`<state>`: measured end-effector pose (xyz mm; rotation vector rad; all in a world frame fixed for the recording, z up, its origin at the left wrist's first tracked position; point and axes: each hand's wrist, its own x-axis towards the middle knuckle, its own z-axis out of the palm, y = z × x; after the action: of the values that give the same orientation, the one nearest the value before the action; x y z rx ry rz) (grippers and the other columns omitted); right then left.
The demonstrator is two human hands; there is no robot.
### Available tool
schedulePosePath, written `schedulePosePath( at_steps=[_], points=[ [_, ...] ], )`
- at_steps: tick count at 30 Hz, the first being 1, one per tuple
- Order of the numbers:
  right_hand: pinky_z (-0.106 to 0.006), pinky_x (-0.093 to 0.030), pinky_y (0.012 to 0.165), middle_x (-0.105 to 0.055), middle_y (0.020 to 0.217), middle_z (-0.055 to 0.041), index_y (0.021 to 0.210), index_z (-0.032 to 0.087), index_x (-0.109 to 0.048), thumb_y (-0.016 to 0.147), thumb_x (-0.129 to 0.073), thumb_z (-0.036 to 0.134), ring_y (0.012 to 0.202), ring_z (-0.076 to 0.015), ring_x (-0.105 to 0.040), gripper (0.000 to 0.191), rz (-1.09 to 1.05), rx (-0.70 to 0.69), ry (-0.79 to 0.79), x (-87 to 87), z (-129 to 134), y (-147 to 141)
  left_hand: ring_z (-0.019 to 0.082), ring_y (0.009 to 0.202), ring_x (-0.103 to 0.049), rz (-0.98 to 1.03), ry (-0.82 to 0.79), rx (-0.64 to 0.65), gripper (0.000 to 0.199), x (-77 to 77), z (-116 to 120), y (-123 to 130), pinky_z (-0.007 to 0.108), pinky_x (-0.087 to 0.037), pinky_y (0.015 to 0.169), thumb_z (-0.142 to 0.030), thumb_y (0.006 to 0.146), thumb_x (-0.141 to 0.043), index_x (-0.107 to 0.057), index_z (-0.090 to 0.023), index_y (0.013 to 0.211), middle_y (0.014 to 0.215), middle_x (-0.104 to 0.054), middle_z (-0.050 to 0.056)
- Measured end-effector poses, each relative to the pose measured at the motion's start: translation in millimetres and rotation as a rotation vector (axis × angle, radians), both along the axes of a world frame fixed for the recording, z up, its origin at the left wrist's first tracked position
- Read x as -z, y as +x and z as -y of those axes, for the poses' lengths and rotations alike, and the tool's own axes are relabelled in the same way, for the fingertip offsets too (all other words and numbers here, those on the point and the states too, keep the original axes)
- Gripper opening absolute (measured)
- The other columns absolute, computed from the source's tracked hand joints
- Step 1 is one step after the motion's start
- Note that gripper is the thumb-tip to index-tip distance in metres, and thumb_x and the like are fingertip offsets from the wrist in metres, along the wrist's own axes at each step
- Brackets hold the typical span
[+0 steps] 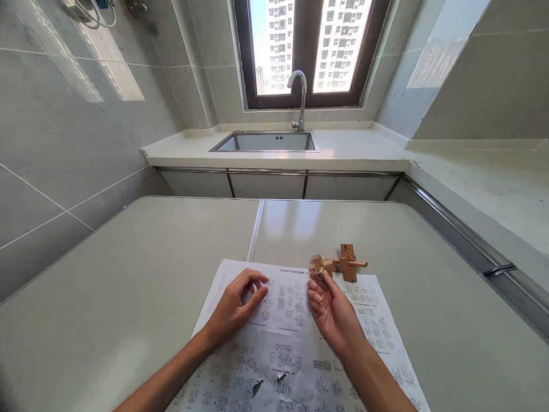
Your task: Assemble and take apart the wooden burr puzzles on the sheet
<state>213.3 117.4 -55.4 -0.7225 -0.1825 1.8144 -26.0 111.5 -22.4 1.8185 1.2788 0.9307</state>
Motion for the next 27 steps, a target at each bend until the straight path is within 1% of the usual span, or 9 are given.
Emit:
schedulePosePath(
  at_steps=[3, 7, 10, 12, 15, 16, 18, 22, 27],
  points=[
    [-0.011, -0.044, 0.038, -0.053, 0.073, 0.0030, 0.097, 0.019, -0.065, 0.097, -0.071, 0.033, 0.050, -0.0053, -0.046, 0.015, 0.000, -0.014, -0.027, -2.1, 1.5, -0.9, 0.020, 0.088, -0.064, 0.002, 0.002, -0.016, 0.025, -3.3, -2.4, -2.7, 0.033, -0.054, 0.081, -0.044, 0.102, -0.059, -0.069, -0.021, 0.107, 0.105, -0.072, 0.006],
    [-0.012, -0.042, 0.037, -0.055, 0.075, 0.0026, 0.098, 0.019, -0.066, 0.090, -0.078, 0.032, 0.052, -0.0065, -0.047, 0.019, 0.098, -0.088, 0.000, -6.6, 5.8, -5.0, 0.021, 0.089, -0.064, -0.027, 0.013, -0.083, 0.029, -5.0, -8.6, -10.5, 0.033, -0.054, 0.081, -0.046, 0.102, -0.057, -0.071, -0.022, 0.108, 0.103, -0.073, 0.006],
    [-0.013, -0.039, 0.039, -0.058, 0.078, 0.0019, 0.098, 0.019, -0.065, 0.086, -0.084, 0.035, 0.055, -0.0066, -0.049, 0.028, 0.209, -0.141, 0.036, -11.4, 10.4, -11.7, 0.022, 0.087, -0.064, -0.073, 0.009, -0.133, 0.033, -3.2, -14.9, -18.1, 0.033, -0.053, 0.078, -0.049, 0.101, -0.056, -0.072, -0.021, 0.109, 0.100, -0.074, 0.006],
    [-0.015, -0.037, 0.041, -0.060, 0.078, 0.0020, 0.094, 0.019, -0.063, 0.082, -0.087, 0.041, 0.056, -0.0077, -0.050, 0.035, 0.343, -0.194, 0.097, -14.4, 14.3, -17.3, 0.021, 0.083, -0.063, -0.090, 0.009, -0.159, 0.034, -1.8, -18.8, -22.7, 0.032, -0.052, 0.075, -0.049, 0.100, -0.056, -0.073, -0.020, 0.107, 0.094, -0.073, 0.006],
    [-0.021, -0.039, 0.046, -0.057, 0.072, 0.0036, 0.091, 0.020, -0.061, 0.088, -0.079, 0.055, 0.053, -0.0097, -0.047, 0.039, 0.610, -0.208, 0.303, -17.0, 21.1, -25.4, 0.020, 0.077, -0.061, -0.105, 0.011, -0.181, 0.035, -1.1, -22.6, -26.9, 0.031, -0.050, 0.071, -0.049, 0.100, -0.056, -0.074, -0.019, 0.101, 0.086, -0.072, 0.005],
    [-0.023, -0.039, 0.048, -0.056, 0.070, 0.0039, 0.091, 0.020, -0.061, 0.090, -0.075, 0.057, 0.052, -0.0102, -0.046, 0.040, 0.684, -0.217, 0.375, -17.4, 23.3, -27.6, 0.019, 0.075, -0.060, -0.110, 0.010, -0.181, 0.035, -1.3, -23.2, -27.4, 0.031, -0.049, 0.070, -0.049, 0.100, -0.055, -0.073, -0.019, 0.099, 0.084, -0.071, 0.004],
    [-0.024, -0.038, 0.052, -0.057, 0.071, 0.0027, 0.090, 0.020, -0.061, 0.096, -0.067, 0.059, 0.056, -0.0118, -0.048, 0.039, 0.804, -0.225, 0.467, -17.5, 26.8, -31.1, 0.019, 0.072, -0.059, -0.121, 0.009, -0.174, 0.036, -2.3, -23.7, -27.5, 0.030, -0.048, 0.067, -0.050, 0.100, -0.055, -0.073, -0.019, 0.096, 0.081, -0.071, 0.004],
    [-0.027, -0.039, 0.056, -0.058, 0.070, 0.0009, 0.088, 0.020, -0.062, 0.099, -0.059, 0.063, 0.059, -0.0143, -0.049, 0.044, 0.963, -0.208, 0.542, -15.9, 28.7, -35.0, 0.018, 0.069, -0.057, -0.142, 0.015, -0.149, 0.035, -4.9, -23.7, -26.2, 0.029, -0.046, 0.064, -0.049, 0.100, -0.055, -0.072, -0.019, 0.094, 0.078, -0.068, 0.003],
    [-0.028, -0.037, 0.052, -0.058, 0.067, 0.0000, 0.086, 0.021, -0.061, 0.099, -0.054, 0.066, 0.055, -0.0154, -0.047, 0.048, 1.083, -0.170, 0.588, -12.5, 26.7, -36.9, 0.019, 0.071, -0.058, -0.164, 0.027, -0.107, 0.033, -6.1, -23.5, -26.0, 0.028, -0.044, 0.063, -0.047, 0.100, -0.054, -0.071, -0.021, 0.092, 0.081, -0.070, 0.003]
  ],
)
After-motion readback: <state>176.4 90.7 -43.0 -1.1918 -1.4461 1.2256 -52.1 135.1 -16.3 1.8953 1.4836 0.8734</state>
